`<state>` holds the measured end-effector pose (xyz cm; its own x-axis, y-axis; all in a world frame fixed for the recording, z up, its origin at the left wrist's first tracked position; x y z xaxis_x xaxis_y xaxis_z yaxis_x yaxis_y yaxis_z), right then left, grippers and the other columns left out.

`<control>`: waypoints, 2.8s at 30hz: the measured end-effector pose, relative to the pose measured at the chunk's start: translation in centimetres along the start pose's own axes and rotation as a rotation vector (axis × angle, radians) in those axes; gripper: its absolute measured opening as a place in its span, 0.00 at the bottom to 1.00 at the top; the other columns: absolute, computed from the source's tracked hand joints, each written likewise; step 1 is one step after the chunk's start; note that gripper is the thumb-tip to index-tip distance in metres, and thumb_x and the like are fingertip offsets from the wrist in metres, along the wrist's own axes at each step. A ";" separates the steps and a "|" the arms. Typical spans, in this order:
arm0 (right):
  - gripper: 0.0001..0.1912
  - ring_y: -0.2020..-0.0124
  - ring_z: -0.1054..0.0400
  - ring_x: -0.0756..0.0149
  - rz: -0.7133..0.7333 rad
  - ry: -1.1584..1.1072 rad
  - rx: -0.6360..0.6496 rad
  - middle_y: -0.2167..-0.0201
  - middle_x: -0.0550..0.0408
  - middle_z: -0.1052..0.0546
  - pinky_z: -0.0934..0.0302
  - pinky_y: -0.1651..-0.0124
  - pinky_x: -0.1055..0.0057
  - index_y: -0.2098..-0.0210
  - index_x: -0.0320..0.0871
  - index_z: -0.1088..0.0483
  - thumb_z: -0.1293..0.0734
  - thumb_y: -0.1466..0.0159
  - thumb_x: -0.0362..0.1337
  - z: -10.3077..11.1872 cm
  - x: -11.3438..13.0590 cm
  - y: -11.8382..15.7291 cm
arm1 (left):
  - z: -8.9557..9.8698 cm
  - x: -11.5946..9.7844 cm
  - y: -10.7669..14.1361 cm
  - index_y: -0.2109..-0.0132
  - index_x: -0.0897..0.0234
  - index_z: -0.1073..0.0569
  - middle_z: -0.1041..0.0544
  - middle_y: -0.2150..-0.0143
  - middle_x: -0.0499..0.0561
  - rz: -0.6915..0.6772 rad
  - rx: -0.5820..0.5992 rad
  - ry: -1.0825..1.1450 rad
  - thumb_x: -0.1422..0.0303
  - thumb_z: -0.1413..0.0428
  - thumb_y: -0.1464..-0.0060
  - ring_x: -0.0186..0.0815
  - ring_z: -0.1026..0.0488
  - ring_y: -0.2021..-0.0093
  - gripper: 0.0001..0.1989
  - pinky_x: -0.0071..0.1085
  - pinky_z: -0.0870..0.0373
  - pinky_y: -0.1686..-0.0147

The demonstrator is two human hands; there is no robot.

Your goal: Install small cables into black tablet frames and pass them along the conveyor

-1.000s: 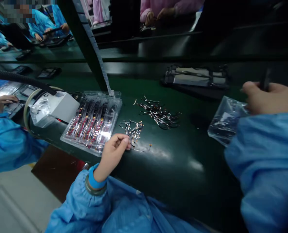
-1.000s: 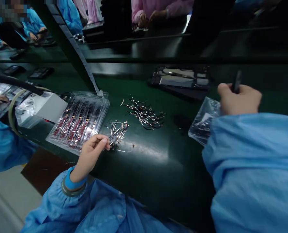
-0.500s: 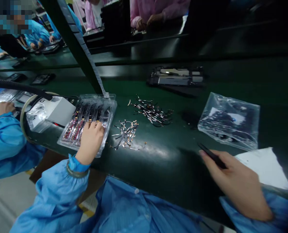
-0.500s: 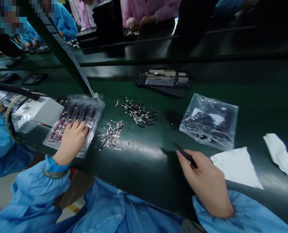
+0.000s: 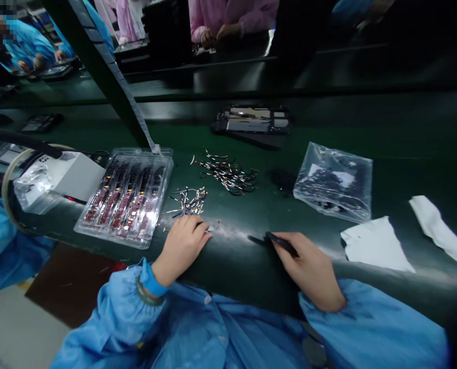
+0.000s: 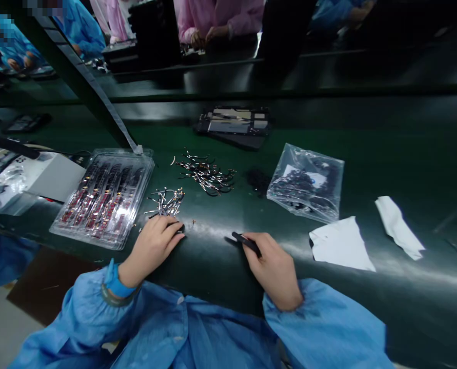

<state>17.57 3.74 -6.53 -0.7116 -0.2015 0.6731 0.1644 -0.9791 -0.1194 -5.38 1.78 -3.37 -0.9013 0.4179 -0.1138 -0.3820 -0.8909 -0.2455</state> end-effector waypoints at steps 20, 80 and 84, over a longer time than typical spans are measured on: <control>0.11 0.72 0.32 0.62 -0.095 0.731 -0.058 0.63 0.47 0.25 0.52 0.76 0.69 0.58 0.39 0.29 0.41 0.35 0.35 1.4 -1.8 -8.6 | -2.7 -3.9 -0.7 0.49 0.72 0.30 0.26 0.54 0.59 -0.135 -0.046 -0.155 0.73 0.50 0.41 0.42 0.32 0.59 0.14 0.38 0.35 0.62; 0.06 0.65 0.30 0.66 0.378 0.170 0.204 0.67 0.54 0.26 0.38 0.65 0.73 0.63 0.44 0.29 0.38 0.36 0.35 -6.6 5.7 -6.2 | -3.0 -3.7 0.1 0.46 0.68 0.30 0.28 0.46 0.56 -0.144 0.014 0.022 0.75 0.53 0.40 0.43 0.34 0.51 0.17 0.42 0.36 0.54; 0.08 0.66 0.30 0.66 0.447 0.244 0.204 0.67 0.54 0.26 0.39 0.67 0.72 0.62 0.42 0.28 0.39 0.36 0.33 -6.3 5.7 -5.9 | -2.9 -3.6 0.3 0.47 0.69 0.30 0.27 0.47 0.56 -0.134 0.001 0.043 0.75 0.53 0.40 0.43 0.34 0.51 0.16 0.42 0.36 0.54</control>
<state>8.18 8.18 -6.59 -0.6760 -0.6206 0.3973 0.5988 -0.7769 -0.1946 -1.66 0.56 -5.85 -0.8325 0.5406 -0.1211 -0.4989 -0.8266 -0.2606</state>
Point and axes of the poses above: each hand's wrist, its own y-axis away from the middle knuckle, its own z-axis out of the back of the hand, x = y × z, the point moved 6 cm from there along -y, towards the middle knuckle
